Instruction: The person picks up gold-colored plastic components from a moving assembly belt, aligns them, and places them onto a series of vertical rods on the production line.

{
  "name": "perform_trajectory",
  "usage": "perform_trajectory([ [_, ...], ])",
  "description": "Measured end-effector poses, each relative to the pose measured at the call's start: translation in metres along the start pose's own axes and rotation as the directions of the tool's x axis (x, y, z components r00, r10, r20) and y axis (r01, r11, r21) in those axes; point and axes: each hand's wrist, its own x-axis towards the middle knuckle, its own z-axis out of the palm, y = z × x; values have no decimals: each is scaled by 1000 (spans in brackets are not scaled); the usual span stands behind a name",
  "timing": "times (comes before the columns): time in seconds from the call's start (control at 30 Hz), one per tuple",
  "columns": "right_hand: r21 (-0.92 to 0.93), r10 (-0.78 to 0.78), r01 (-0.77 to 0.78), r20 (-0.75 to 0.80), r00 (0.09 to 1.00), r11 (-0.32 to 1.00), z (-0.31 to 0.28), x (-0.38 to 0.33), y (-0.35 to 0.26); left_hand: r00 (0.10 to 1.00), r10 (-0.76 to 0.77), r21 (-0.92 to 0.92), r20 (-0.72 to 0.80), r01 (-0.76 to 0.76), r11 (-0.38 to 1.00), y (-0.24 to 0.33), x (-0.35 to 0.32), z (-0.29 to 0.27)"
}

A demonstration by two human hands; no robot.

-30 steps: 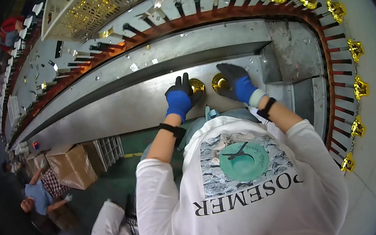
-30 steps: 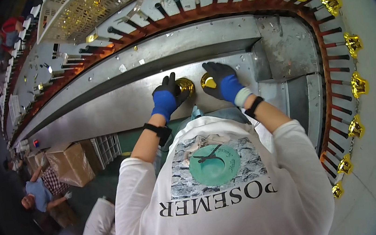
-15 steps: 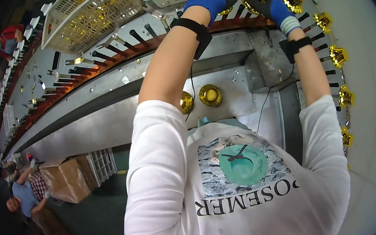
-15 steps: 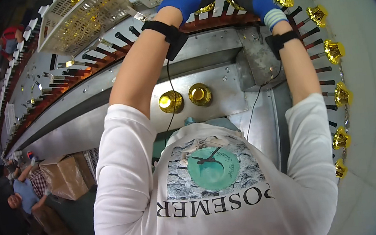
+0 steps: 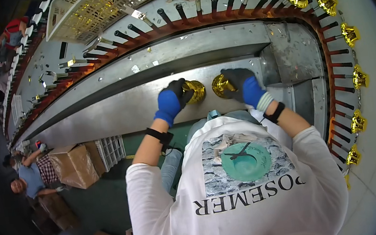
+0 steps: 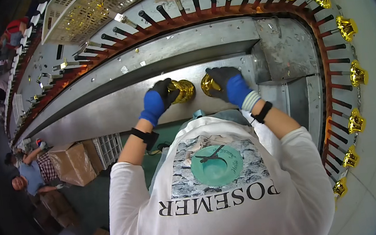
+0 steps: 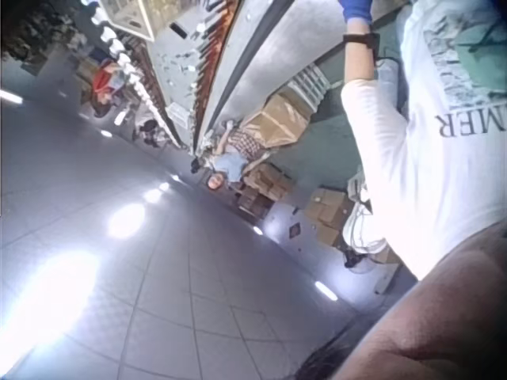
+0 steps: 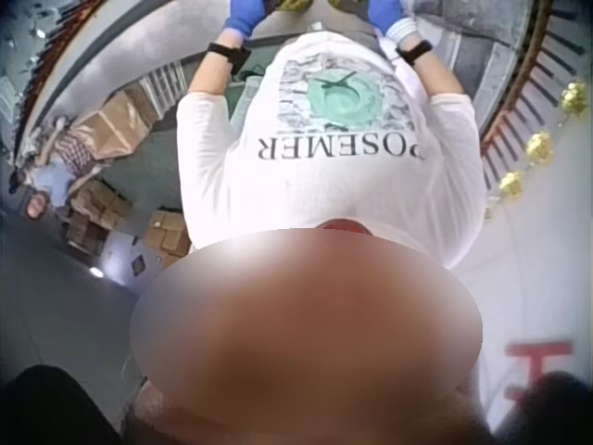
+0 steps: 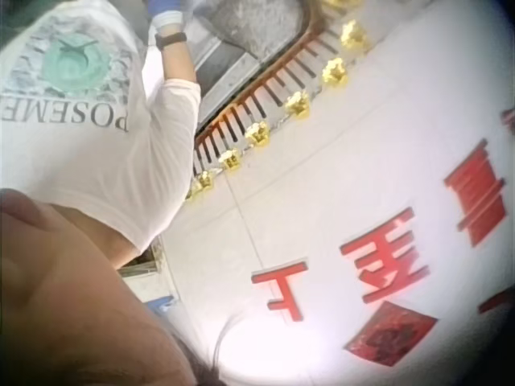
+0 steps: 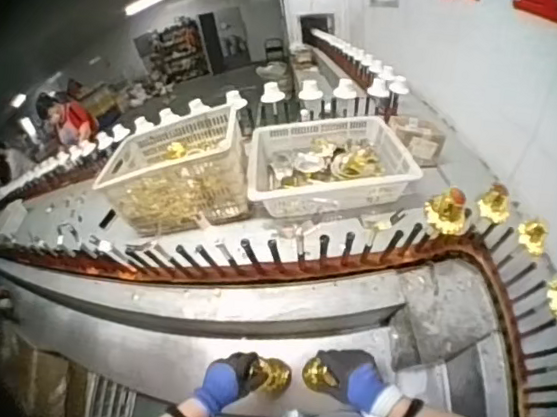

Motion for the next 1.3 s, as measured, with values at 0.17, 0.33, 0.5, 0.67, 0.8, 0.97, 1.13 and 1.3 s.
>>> perform_trajectory([
  [0.17,-261,146,-78,253,956,962,54,23,9,988,-141,98,55,135,986,0,21,50],
  [0.33,-127,-52,35,-133,990,991,-25,15,5,992,-63,268,107,32,963,44,26,-7],
  [0.5,-489,-226,-230,-706,672,842,-230,90,81,774,538,97,-335,-539,837,148,132,-97],
  [0.67,26,354,-387,-464,812,922,-310,108,208,706,529,168,-472,-517,840,261,267,-126],
  [0.8,-26,307,-355,-444,842,935,-268,139,154,854,435,168,-285,-402,900,231,303,-117],
  [0.97,-178,-1,-114,-543,840,977,-248,79,75,720,565,132,-404,-565,814,200,219,-139],
  [1.13,-122,11,-48,-286,958,991,-153,22,3,932,314,-92,-182,-334,938,122,93,-119],
  [1.3,-7,27,-27,-21,999,1000,-18,1,1,999,31,10,-24,-31,999,14,29,-19],
])
